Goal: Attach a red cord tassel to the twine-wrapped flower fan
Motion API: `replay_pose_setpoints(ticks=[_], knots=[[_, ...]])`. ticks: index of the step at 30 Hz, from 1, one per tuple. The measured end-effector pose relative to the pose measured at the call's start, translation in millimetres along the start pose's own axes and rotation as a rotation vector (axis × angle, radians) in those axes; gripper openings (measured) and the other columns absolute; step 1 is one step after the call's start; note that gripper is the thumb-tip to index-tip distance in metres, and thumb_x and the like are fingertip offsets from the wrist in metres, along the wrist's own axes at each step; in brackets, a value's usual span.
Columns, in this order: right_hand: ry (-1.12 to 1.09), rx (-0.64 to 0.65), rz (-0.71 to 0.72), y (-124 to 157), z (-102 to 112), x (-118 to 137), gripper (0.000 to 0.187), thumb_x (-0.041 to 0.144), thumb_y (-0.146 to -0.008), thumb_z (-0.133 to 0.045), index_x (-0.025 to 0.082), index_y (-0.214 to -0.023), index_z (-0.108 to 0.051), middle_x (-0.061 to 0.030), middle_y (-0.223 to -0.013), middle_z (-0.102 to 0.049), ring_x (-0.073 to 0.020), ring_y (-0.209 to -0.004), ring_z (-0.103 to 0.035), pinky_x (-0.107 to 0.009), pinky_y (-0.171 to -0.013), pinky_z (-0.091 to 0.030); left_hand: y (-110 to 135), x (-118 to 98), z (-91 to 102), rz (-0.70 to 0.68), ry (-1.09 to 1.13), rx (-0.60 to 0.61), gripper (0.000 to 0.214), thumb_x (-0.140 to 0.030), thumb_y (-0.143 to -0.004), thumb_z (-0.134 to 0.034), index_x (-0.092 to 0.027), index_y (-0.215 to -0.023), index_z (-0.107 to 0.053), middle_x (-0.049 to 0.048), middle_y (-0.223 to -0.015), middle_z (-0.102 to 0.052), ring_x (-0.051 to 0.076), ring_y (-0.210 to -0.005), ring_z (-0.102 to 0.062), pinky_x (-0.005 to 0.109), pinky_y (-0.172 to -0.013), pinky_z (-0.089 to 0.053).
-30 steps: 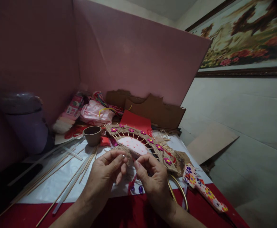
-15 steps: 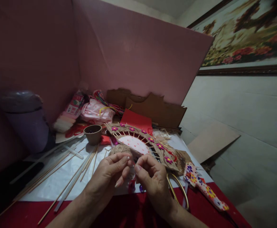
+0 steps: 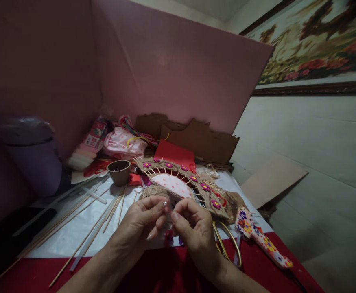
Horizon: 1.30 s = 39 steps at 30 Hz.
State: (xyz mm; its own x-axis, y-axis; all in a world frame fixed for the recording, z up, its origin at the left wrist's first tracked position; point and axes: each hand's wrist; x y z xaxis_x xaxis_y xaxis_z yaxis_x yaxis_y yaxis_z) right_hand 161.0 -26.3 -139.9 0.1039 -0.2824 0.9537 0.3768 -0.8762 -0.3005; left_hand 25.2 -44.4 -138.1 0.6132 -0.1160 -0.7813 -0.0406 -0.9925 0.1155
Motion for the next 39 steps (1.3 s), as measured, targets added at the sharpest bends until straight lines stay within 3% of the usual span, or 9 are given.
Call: replay_pose_setpoints(ticks=[5, 14, 32, 39], knots=[[0.001, 0.002, -0.005, 0.5, -0.3, -1.0, 0.025, 0.039, -0.082, -0.058, 0.018, -0.071, -0.049, 0.0014, -0.057, -0.054, -0.0097, -0.048, -0.045, -0.022, -0.046, -0.035, -0.6, 0.4, 0.1, -0.006, 0.003, -0.026, 0.018, -0.023, -0.064, -0.079, -0.013, -0.074, -0.068, -0.0002, -0.055, -0.06, 0.001, -0.035, -0.036, 0.014, -0.034, -0.02], [-0.008, 0.008, -0.006, -0.3, -0.4, -1.2, 0.024, 0.037, -0.082, -0.057, 0.018, -0.07, -0.048, 0.0024, -0.055, -0.051, -0.0092, -0.046, -0.043, -0.022, -0.044, -0.034, -2.2, 0.7, 2.3, -0.004, 0.011, -0.077, 0.022, -0.02, -0.059, -0.082, -0.014, -0.075, -0.069, 0.0018, -0.061, -0.063, 0.006, -0.048, -0.053, 0.013, -0.042, -0.034], [0.002, 0.013, 0.014, -0.3, 0.2, -6.1, 0.022, 0.036, -0.082, -0.056, 0.018, -0.072, -0.049, 0.0013, -0.058, -0.051, -0.0116, -0.049, -0.047, -0.025, -0.047, -0.036, -0.9, -1.1, 1.6, 0.032, -0.009, -0.078, 0.026, -0.023, -0.056, -0.083, -0.014, -0.074, -0.067, -0.0012, -0.058, -0.06, 0.003, -0.04, -0.044, 0.014, -0.037, -0.026], [0.027, -0.005, 0.036, 1.3, 0.1, -4.3, 0.023, 0.035, -0.083, -0.056, 0.017, -0.071, -0.05, 0.0023, -0.057, -0.05, -0.0088, -0.048, -0.041, -0.022, -0.045, -0.032, -2.9, 1.6, 4.6, 0.045, 0.013, -0.026, 0.026, -0.025, -0.058, -0.082, -0.014, -0.075, -0.066, -0.0027, -0.056, -0.058, 0.002, -0.037, -0.039, 0.013, -0.033, -0.02]])
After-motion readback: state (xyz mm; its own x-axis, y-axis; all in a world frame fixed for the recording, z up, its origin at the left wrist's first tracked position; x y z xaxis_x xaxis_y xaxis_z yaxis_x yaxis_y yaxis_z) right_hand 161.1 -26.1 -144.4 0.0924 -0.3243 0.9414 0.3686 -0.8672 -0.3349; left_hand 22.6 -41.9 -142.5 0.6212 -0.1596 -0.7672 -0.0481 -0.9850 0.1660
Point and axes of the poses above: each hand's wrist, its own y-axis away from the middle knuckle, its own z-axis out of the back of the hand, x = y × z
